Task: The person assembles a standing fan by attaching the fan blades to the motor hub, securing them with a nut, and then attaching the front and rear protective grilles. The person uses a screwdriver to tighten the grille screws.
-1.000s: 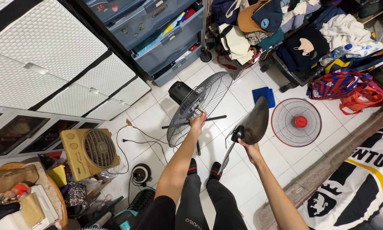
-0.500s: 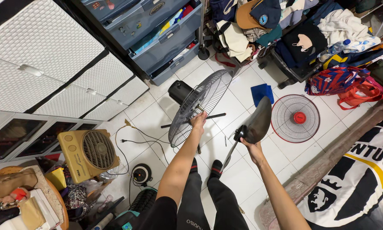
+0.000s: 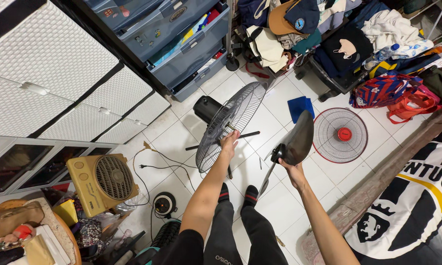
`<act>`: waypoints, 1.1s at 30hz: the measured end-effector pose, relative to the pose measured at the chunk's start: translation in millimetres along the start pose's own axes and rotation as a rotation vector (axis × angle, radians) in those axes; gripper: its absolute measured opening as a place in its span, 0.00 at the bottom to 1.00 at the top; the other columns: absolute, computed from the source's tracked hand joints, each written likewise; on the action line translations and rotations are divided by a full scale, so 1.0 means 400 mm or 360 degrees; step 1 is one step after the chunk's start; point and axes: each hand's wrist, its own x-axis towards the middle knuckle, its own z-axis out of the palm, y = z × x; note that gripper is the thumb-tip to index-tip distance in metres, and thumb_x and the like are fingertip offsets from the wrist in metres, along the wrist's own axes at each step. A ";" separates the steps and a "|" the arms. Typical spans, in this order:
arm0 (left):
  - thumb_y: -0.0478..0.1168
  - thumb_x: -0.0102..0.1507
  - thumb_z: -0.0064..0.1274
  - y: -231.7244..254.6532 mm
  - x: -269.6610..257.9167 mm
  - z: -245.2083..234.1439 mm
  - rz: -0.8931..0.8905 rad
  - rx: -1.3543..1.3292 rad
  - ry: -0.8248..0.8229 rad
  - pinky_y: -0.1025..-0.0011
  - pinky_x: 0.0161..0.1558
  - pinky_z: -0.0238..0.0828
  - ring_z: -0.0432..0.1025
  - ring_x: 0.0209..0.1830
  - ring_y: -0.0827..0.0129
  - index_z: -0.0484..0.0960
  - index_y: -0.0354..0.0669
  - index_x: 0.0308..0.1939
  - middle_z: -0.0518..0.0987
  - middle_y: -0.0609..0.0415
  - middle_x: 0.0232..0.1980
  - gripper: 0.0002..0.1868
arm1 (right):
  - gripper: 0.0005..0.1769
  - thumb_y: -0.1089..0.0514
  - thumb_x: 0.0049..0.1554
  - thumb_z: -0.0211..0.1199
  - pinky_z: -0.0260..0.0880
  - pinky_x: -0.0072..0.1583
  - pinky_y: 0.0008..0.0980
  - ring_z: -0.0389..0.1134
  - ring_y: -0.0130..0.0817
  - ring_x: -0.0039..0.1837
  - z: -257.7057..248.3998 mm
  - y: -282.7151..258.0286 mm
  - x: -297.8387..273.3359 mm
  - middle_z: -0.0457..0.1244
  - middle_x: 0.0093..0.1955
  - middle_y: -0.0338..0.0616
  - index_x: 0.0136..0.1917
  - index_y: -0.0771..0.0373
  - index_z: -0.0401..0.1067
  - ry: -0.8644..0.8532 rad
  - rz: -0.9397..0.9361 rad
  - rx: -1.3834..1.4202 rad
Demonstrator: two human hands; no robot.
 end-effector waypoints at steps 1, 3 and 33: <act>0.43 0.56 0.52 0.004 -0.017 -0.007 -0.0022 0.0064 -0.0042 0.65 0.55 0.57 0.69 0.46 0.74 0.74 0.41 0.44 0.76 0.60 0.43 0.15 | 0.43 0.65 0.43 0.61 0.45 0.66 0.37 0.48 0.37 0.67 0.001 -0.007 -0.001 0.49 0.65 0.46 0.68 0.62 0.43 -0.0006 -0.0026 0.0015; 0.46 0.56 0.51 0.008 -0.071 -0.030 0.0001 0.0348 -0.0073 0.66 0.54 0.57 0.67 0.47 0.71 0.71 0.44 0.48 0.75 0.59 0.45 0.18 | 0.42 0.65 0.43 0.60 0.45 0.66 0.37 0.49 0.37 0.67 0.003 -0.024 -0.002 0.49 0.65 0.45 0.67 0.63 0.44 -0.0034 -0.0089 0.0055; 0.32 0.49 0.55 0.320 -0.867 0.524 0.1646 0.1117 -0.0673 0.75 0.37 0.65 0.70 0.31 0.70 0.78 0.37 0.35 0.75 0.52 0.29 0.10 | 0.17 0.49 0.57 0.45 0.62 0.41 0.29 0.59 0.26 0.44 -0.077 -0.482 -0.196 0.58 0.44 0.39 0.53 0.62 0.59 -0.0445 -0.0353 0.0595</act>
